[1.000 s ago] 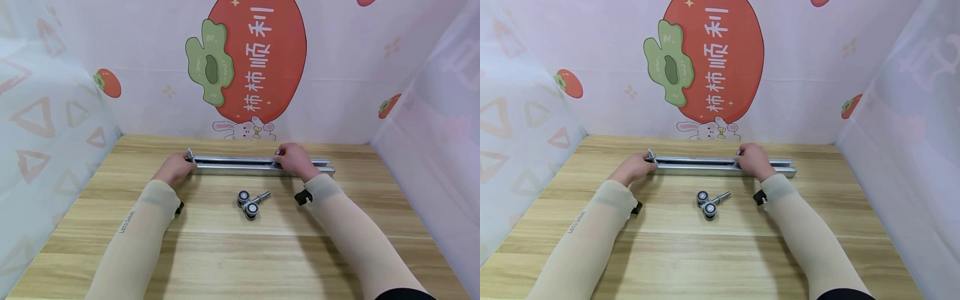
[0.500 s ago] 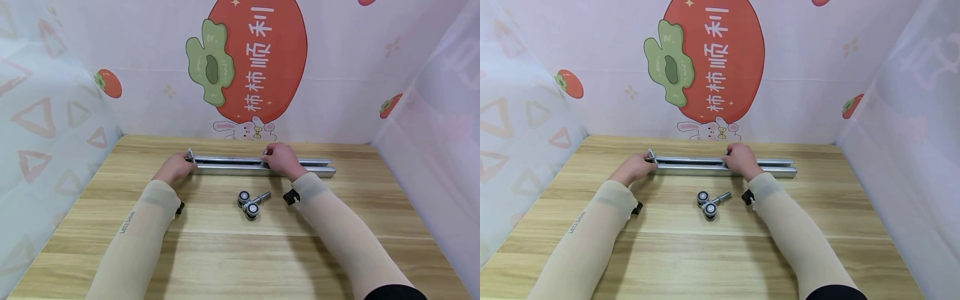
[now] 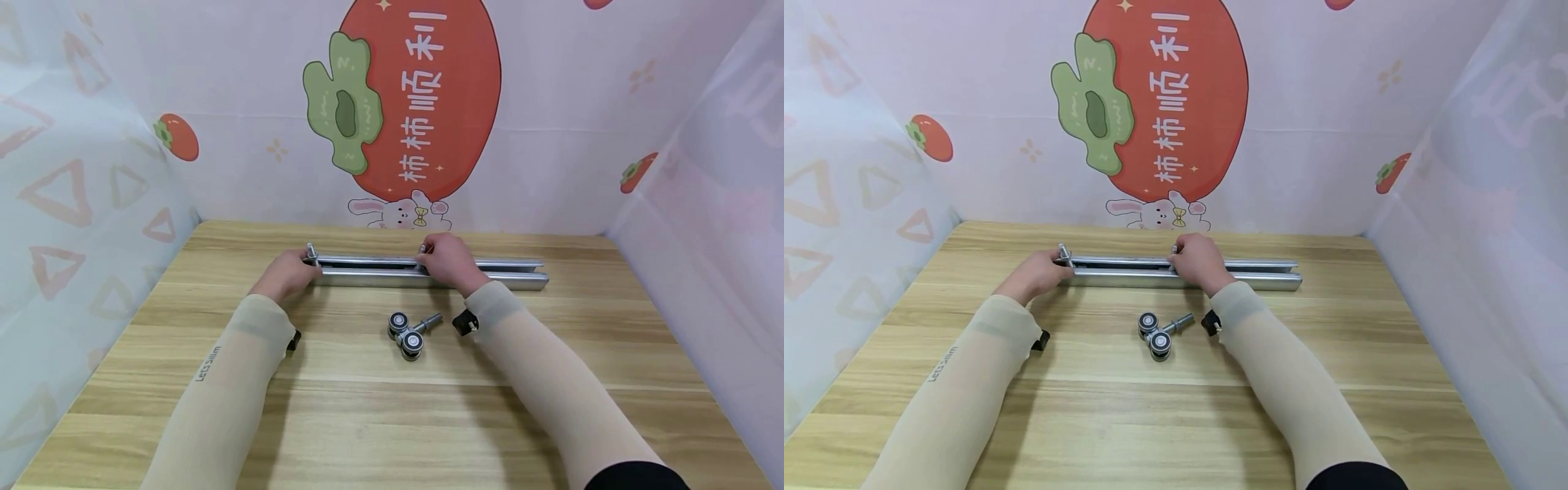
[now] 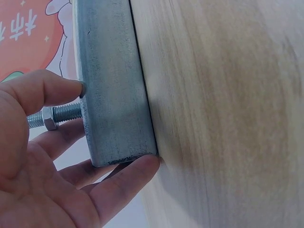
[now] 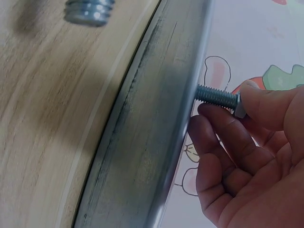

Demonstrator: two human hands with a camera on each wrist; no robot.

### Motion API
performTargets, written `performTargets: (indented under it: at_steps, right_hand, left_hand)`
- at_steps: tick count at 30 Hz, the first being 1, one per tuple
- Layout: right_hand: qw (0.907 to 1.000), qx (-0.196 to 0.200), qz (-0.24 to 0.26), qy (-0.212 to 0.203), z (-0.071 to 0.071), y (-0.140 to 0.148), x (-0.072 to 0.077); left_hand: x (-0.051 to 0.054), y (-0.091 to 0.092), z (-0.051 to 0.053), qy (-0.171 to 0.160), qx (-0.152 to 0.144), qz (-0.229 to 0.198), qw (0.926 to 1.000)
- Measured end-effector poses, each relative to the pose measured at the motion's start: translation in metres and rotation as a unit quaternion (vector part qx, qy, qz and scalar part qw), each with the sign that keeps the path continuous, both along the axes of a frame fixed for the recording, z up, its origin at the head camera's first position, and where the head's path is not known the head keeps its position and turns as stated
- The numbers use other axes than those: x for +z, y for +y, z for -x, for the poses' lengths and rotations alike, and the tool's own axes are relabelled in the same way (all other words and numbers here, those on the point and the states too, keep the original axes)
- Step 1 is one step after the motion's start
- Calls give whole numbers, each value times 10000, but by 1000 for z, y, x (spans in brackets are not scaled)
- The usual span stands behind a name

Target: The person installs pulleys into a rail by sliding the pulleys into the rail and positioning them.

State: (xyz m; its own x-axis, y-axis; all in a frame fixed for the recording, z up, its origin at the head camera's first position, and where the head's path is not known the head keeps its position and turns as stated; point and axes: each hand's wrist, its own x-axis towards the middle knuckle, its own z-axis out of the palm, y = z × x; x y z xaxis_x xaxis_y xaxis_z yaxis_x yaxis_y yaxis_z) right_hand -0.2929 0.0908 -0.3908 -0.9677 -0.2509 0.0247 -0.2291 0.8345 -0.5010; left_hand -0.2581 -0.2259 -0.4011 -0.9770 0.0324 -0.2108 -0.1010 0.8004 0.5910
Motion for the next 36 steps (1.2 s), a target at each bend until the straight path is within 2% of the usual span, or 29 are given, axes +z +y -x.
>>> performTargets:
  at_steps: [8,17,20,23,28,31,36]
  right_hand:
    - [9998,-96,58,-135,-1,-4,1]
    - [9997,96,87,-216,-1,-3,1]
    - [9985,175,231,-464,-3,3,5]
    - [9965,84,512,-651,-8,14,11]
    - [9952,-19,797,-566,-19,38,18]
    - [9863,77,1111,-1217,-28,51,15]
    - [9524,5,1447,-2683,-46,62,-4]
  left_hand:
    - [1,-1,0,-67,13,4,10000]
    - [2,-1,0,-147,29,25,9999]
    - [1,0,1,-288,106,-73,9995]
    - [1,0,0,-358,119,-118,9992]
    - [1,-1,0,-264,100,-76,9996]
    - [1,-1,0,-220,72,-79,9997]
    - [0,-1,1,-218,63,-65,9997]
